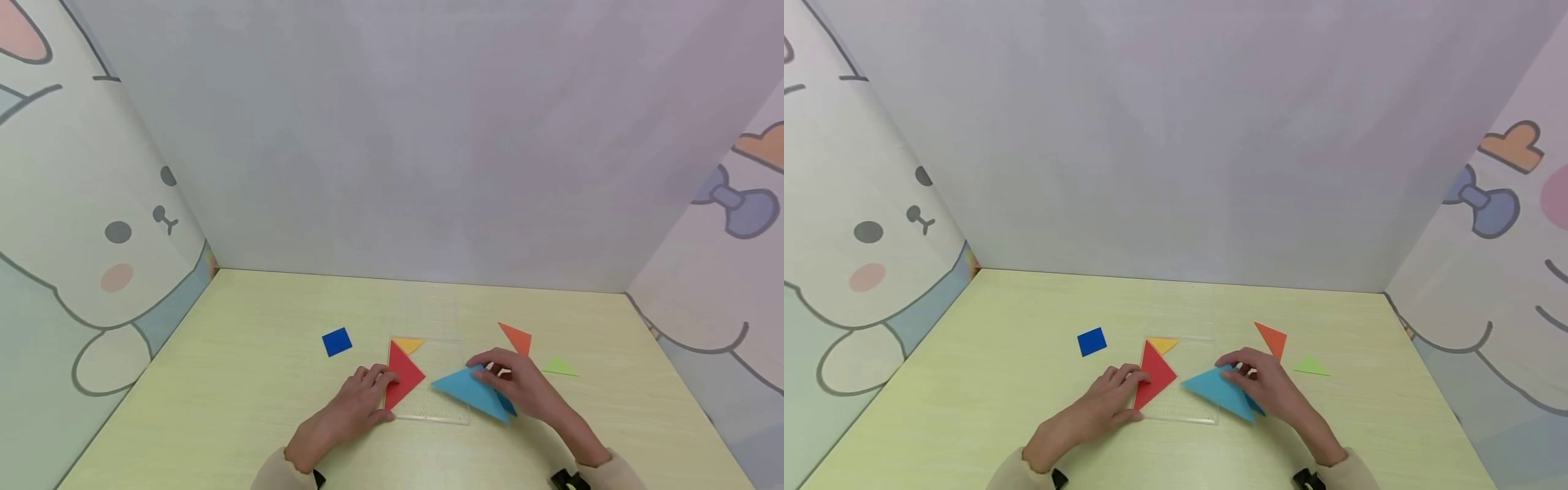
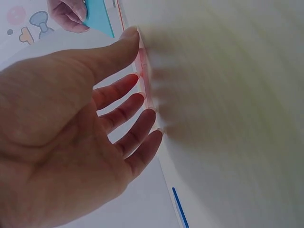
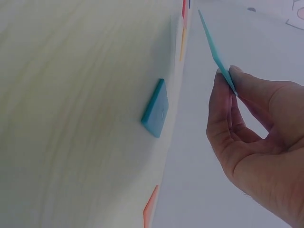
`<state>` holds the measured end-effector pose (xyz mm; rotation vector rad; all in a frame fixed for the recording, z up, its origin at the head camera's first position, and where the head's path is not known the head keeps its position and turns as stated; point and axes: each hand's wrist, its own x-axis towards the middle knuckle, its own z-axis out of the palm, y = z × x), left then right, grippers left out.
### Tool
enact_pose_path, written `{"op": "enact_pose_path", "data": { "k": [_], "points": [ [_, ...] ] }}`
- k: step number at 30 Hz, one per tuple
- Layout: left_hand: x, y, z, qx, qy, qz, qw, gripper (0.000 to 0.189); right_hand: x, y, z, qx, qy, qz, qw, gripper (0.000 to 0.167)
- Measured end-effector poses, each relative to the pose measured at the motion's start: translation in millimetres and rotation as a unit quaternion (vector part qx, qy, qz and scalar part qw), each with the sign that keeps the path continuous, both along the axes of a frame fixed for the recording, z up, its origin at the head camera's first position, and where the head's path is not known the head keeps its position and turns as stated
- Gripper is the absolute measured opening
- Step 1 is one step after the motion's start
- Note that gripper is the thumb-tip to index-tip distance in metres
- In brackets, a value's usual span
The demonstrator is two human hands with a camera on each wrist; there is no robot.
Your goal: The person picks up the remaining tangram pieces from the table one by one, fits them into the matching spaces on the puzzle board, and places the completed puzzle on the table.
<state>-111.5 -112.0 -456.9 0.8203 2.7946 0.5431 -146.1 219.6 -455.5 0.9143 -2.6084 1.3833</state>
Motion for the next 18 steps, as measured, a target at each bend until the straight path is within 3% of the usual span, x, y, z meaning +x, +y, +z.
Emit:
{"op": "enact_pose_path", "data": {
  "k": [18],
  "points": [
    [-0.6,-0.7,-2.6,0.001,-0.004,-0.002,1.0000,0.060,-4.0,-21,-2.9,0.006,0.004,0.058,0.9983,0.023]
  ]
}}
